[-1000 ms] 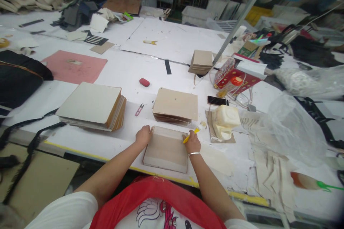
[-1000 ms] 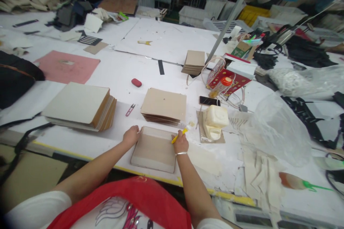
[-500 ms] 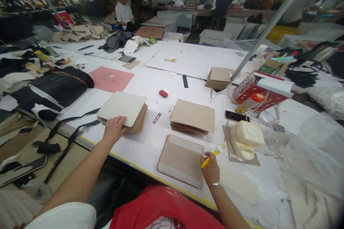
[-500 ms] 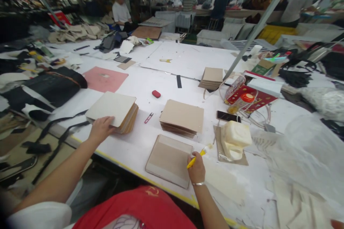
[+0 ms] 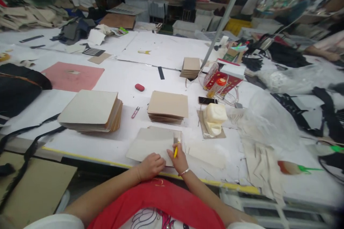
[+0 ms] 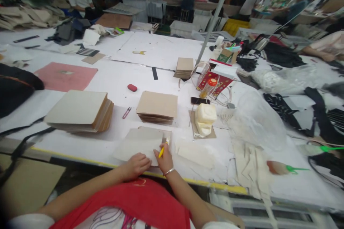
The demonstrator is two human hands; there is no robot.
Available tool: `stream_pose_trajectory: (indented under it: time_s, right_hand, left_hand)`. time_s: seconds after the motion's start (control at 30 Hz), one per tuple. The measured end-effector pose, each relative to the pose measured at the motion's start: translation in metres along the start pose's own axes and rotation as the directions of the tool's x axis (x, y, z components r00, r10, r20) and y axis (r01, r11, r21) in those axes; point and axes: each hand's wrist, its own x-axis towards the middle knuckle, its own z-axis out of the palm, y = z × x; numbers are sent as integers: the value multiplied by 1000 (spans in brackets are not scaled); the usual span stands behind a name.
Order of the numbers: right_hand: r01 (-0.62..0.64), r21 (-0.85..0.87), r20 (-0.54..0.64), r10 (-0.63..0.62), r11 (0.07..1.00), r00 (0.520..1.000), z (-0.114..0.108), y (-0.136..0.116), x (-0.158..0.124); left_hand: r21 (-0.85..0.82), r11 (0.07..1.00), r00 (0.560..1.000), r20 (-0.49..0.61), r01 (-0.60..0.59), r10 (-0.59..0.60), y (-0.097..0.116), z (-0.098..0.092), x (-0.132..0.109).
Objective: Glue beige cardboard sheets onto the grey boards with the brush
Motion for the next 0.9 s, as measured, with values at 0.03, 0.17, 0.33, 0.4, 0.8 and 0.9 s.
stream_pose_trajectory:
  time_s: [0.03, 0.17, 0.33, 0.4, 0.8, 0.9]
  right_hand:
    - [-13, -52, -11, 12, 999, 1000, -3, 9, -1]
    - [-21, -245, 31, 29, 969, 999, -14, 45, -3]
    - [-4, -424, 48, 27, 906, 998, -14, 66, -6]
    - [21, -499, 78, 20, 866, 997, -17, 68, -8]
    - [-125, 182, 298, 67, 975, 952, -24, -35, 63]
    - [-125, 225, 532, -14, 966, 846, 21, -52, 71]
  left_hand:
    - [-12, 1000, 999, 37, -9, 9, 8, 12, 12]
    - [4, 995, 990, 93, 103, -103, 13, 50, 31]
    - [56, 968, 950, 183, 245, -252, -3, 61, 19]
    - [61, 965, 943, 206, 254, -261, -6, 57, 16]
    - [67, 940, 919, 200, 334, -340, 12, 52, 18]
    - [48, 931, 915, 176, 361, -364, 12, 53, 16]
